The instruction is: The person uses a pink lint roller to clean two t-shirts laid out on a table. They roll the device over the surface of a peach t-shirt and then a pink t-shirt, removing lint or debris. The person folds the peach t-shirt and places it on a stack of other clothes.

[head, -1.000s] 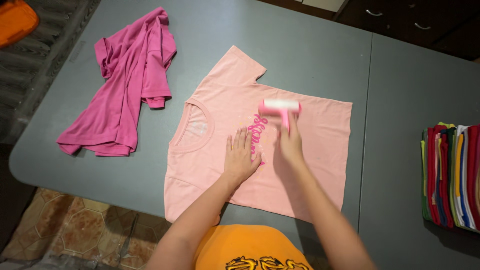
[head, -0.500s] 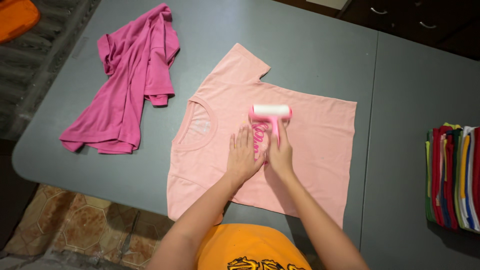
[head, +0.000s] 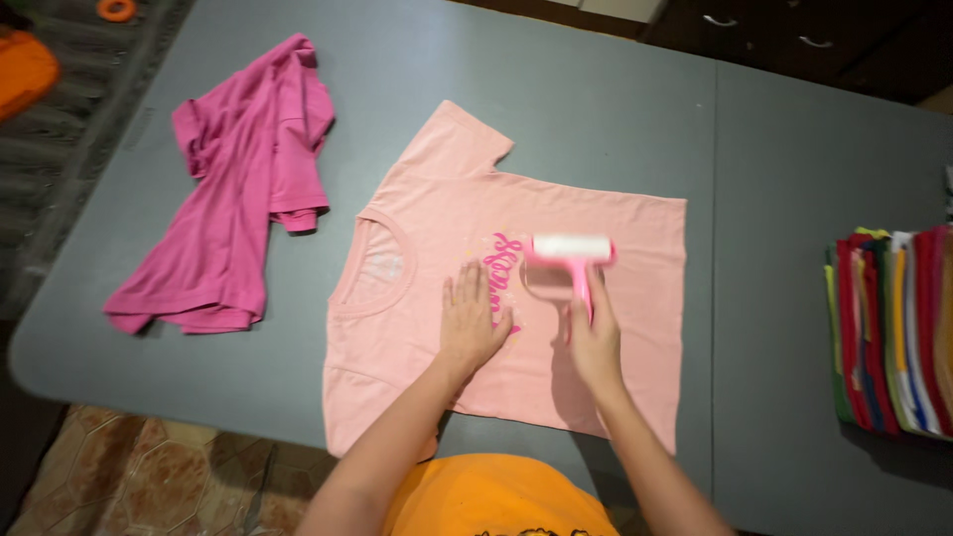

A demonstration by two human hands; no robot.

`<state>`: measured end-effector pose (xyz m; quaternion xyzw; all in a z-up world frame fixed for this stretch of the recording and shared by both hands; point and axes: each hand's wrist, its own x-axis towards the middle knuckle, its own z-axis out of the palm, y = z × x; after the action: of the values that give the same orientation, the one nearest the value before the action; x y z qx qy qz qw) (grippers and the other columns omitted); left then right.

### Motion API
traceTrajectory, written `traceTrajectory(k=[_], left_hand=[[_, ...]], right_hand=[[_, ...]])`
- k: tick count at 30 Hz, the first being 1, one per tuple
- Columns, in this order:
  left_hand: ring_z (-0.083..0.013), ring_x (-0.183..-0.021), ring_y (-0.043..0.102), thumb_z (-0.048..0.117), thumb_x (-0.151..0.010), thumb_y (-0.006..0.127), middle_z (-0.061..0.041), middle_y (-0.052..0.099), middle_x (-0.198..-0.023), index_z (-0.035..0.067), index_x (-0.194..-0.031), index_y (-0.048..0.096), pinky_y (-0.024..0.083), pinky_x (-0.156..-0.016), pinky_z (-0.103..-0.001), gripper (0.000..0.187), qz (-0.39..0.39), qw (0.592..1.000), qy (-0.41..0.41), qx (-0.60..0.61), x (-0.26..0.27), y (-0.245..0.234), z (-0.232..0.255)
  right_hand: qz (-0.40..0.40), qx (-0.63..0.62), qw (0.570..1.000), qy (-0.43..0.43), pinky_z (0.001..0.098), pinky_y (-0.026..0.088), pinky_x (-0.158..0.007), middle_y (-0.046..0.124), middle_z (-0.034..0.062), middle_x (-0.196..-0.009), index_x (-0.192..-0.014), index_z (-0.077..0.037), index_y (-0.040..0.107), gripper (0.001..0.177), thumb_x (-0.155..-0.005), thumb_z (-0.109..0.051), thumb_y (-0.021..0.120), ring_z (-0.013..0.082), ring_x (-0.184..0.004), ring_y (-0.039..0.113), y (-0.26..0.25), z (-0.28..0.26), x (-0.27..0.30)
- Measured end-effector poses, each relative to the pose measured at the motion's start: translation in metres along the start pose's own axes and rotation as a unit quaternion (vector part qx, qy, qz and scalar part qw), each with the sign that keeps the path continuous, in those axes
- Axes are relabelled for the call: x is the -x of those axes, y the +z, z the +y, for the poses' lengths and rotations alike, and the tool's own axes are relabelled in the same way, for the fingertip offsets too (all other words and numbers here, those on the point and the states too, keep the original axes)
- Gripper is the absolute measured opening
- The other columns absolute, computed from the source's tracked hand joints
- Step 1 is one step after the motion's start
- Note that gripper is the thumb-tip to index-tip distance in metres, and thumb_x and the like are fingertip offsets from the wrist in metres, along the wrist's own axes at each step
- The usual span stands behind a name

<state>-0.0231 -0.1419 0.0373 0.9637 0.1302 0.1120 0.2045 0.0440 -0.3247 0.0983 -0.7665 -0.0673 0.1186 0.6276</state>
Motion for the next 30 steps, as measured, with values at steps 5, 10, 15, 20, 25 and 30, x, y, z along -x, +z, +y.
traceTrajectory(k=[5, 10, 15, 20, 25, 30], left_hand=[[-0.0373, -0.151, 0.026, 0.043, -0.090, 0.057, -0.026, 0.033, -0.160, -0.010, -0.151, 0.034, 0.015, -0.122, -0.057, 0.085, 0.004, 1.000, 0.007, -0.009, -0.001, -0.001, 0.002], [-0.0372, -0.151, 0.026, 0.043, -0.091, 0.057, -0.026, 0.032, -0.160, -0.010, -0.151, 0.033, 0.014, -0.122, -0.057, 0.084, 0.008, 1.000, 0.004, -0.004, 0.001, -0.002, 0.003], [-0.0395, -0.151, 0.019, 0.044, -0.088, 0.058, -0.026, 0.027, -0.160, -0.007, -0.151, 0.032, 0.007, -0.118, -0.066, 0.085, -0.031, 0.998, -0.043, -0.032, -0.005, 0.007, 0.021], [-0.0391, -0.154, 0.015, 0.047, -0.089, 0.056, -0.026, 0.024, -0.163, -0.007, -0.152, 0.031, 0.005, -0.121, -0.064, 0.087, -0.093, 0.991, 0.094, -0.001, -0.002, 0.040, 0.072], [-0.0356, -0.155, 0.017, 0.047, -0.091, 0.054, -0.023, 0.026, -0.164, -0.006, -0.154, 0.030, 0.007, -0.123, -0.060, 0.086, -0.103, 0.983, 0.150, 0.021, 0.009, 0.045, 0.081], [-0.0333, -0.155, 0.018, 0.045, -0.091, 0.053, -0.022, 0.026, -0.164, -0.004, -0.156, 0.030, 0.010, -0.124, -0.056, 0.085, -0.102, 0.983, 0.153, 0.017, 0.010, 0.036, 0.080]], right_hand=[[0.066, -0.172, 0.979, 0.086, 0.0190, 0.040, -0.055, 0.058, -0.0081, -0.102, -0.159, -0.019, 0.044, 0.052, -0.107, -0.015, 0.047, 0.0006, -0.065, 0.044, 0.012, -0.001, -0.014], [0.050, -0.067, 0.995, 0.054, 0.0244, 0.035, -0.039, 0.053, -0.0009, -0.076, -0.157, -0.023, 0.039, 0.055, -0.103, -0.014, 0.047, 0.0049, -0.047, 0.041, 0.012, -0.017, -0.129], [0.065, -0.135, 0.988, -0.030, 0.0217, 0.030, -0.040, 0.047, -0.0047, -0.073, -0.159, -0.017, 0.043, 0.050, -0.108, -0.017, 0.047, 0.0024, -0.049, 0.039, -0.019, -0.015, -0.099], [0.080, 0.007, 0.995, 0.051, 0.0228, 0.038, -0.039, 0.056, -0.0026, -0.072, -0.156, -0.018, 0.039, 0.051, -0.106, -0.022, 0.044, 0.0040, -0.046, 0.046, -0.054, 0.003, 0.009], [0.088, -0.050, 0.994, 0.046, 0.0231, 0.041, -0.042, 0.053, -0.0024, -0.075, -0.153, -0.017, 0.044, 0.046, -0.108, -0.022, 0.044, 0.0045, -0.048, 0.045, -0.059, 0.032, -0.021], [0.097, -0.050, 0.993, 0.038, 0.0276, 0.037, -0.035, 0.054, -0.0008, -0.070, -0.153, -0.021, 0.040, 0.047, -0.106, -0.021, 0.043, 0.0074, -0.043, 0.044, -0.059, 0.024, -0.160]])
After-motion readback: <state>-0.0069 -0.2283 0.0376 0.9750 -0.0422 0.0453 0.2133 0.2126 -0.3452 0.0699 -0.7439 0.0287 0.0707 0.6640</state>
